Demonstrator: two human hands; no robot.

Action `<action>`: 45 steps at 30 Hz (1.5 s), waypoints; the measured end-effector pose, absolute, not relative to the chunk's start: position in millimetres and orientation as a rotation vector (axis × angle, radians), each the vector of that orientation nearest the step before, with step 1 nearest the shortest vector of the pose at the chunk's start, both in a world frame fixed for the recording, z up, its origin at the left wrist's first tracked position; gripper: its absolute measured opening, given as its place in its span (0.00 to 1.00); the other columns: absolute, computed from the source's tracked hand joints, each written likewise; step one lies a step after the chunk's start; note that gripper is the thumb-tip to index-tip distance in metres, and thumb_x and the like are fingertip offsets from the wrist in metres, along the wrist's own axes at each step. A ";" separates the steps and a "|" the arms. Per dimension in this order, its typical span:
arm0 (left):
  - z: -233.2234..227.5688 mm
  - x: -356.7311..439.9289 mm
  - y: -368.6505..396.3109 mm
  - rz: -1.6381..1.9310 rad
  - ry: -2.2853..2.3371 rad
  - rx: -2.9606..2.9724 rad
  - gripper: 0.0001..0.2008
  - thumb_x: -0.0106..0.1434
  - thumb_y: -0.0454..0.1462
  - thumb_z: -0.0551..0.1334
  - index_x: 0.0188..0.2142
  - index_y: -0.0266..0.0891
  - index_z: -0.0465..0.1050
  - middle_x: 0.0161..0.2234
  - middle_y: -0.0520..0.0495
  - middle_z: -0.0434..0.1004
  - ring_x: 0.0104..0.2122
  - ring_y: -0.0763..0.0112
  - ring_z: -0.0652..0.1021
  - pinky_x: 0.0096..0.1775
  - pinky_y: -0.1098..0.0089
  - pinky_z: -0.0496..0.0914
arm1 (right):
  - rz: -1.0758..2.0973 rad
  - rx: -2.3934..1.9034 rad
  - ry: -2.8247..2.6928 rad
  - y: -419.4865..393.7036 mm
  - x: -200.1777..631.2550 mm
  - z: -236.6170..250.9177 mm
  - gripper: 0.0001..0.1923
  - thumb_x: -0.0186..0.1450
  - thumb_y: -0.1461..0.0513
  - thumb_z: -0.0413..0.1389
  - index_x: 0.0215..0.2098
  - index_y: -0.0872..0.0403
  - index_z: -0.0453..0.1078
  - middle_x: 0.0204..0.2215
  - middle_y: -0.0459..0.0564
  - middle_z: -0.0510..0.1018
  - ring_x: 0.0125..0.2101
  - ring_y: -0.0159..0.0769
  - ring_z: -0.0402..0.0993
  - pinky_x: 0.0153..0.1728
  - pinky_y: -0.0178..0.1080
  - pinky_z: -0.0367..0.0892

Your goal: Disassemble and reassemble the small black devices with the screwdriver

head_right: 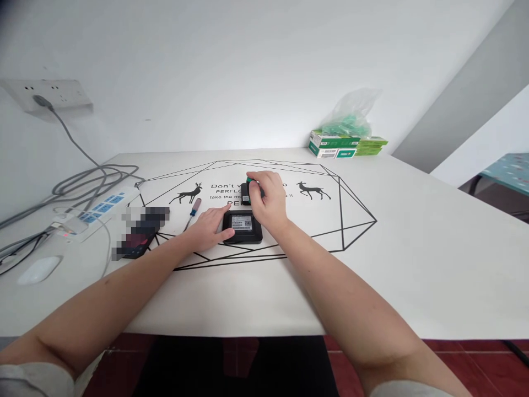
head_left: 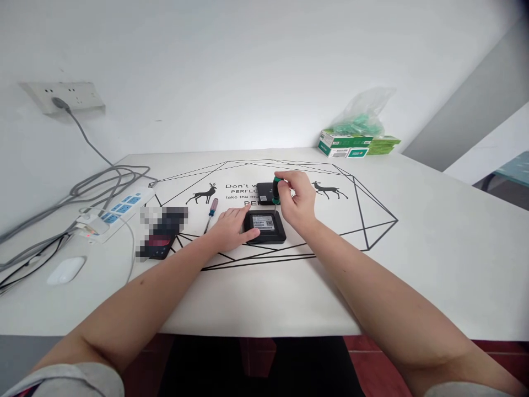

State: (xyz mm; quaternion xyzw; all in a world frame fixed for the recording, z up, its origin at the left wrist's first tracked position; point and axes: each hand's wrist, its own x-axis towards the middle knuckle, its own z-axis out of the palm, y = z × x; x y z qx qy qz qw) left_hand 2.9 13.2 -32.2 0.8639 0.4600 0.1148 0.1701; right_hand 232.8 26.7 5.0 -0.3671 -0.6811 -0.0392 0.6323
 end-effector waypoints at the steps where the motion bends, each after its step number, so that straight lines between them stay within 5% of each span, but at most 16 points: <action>1: -31.0 2.5 12.2 0.315 1.301 2.443 0.49 0.72 0.64 0.54 0.80 0.38 0.48 0.76 0.32 0.62 0.75 0.41 0.61 0.73 0.44 0.55 | -0.101 -0.843 -1.554 27.2 232.9 4.6 0.13 0.78 0.55 0.51 0.47 0.45 0.78 0.41 0.52 0.85 0.45 0.48 0.81 0.46 0.55 0.77; 11: -26.8 2.4 8.8 0.306 1.272 2.414 0.60 0.59 0.59 0.70 0.81 0.39 0.48 0.75 0.32 0.62 0.75 0.36 0.61 0.74 0.42 0.56 | -0.045 -0.879 -1.526 33.6 235.6 1.5 0.06 0.72 0.59 0.57 0.47 0.46 0.73 0.39 0.49 0.81 0.36 0.41 0.75 0.40 0.49 0.76; 15: -25.8 4.5 9.4 0.303 1.306 2.398 0.62 0.56 0.59 0.72 0.81 0.39 0.49 0.76 0.32 0.60 0.75 0.34 0.61 0.74 0.43 0.56 | -0.018 -0.921 -1.527 36.4 238.2 -1.1 0.14 0.67 0.57 0.64 0.50 0.46 0.72 0.42 0.49 0.79 0.36 0.40 0.75 0.37 0.47 0.77; 26: -28.0 12.2 -1.4 0.277 1.185 2.517 0.62 0.52 0.69 0.73 0.75 0.38 0.60 0.72 0.30 0.67 0.73 0.33 0.64 0.73 0.42 0.56 | 0.061 -0.788 -1.460 22.3 234.1 8.4 0.20 0.73 0.49 0.62 0.59 0.43 0.65 0.44 0.50 0.75 0.34 0.37 0.73 0.35 0.46 0.77; 38: -21.8 17.6 -15.7 0.218 1.167 2.589 0.59 0.55 0.69 0.71 0.75 0.38 0.60 0.69 0.30 0.68 0.70 0.37 0.66 0.70 0.43 0.58 | 0.067 -0.739 -1.575 19.5 218.0 -5.8 0.20 0.71 0.55 0.65 0.58 0.44 0.68 0.45 0.50 0.73 0.37 0.38 0.72 0.33 0.44 0.75; 45: -27.7 15.2 -13.6 0.125 1.137 2.602 0.66 0.58 0.74 0.63 0.80 0.37 0.48 0.79 0.28 0.51 0.77 0.34 0.53 0.74 0.40 0.48 | 0.074 -0.741 -1.553 26.0 221.2 -9.8 0.20 0.71 0.52 0.65 0.58 0.44 0.69 0.46 0.50 0.73 0.40 0.40 0.73 0.38 0.47 0.77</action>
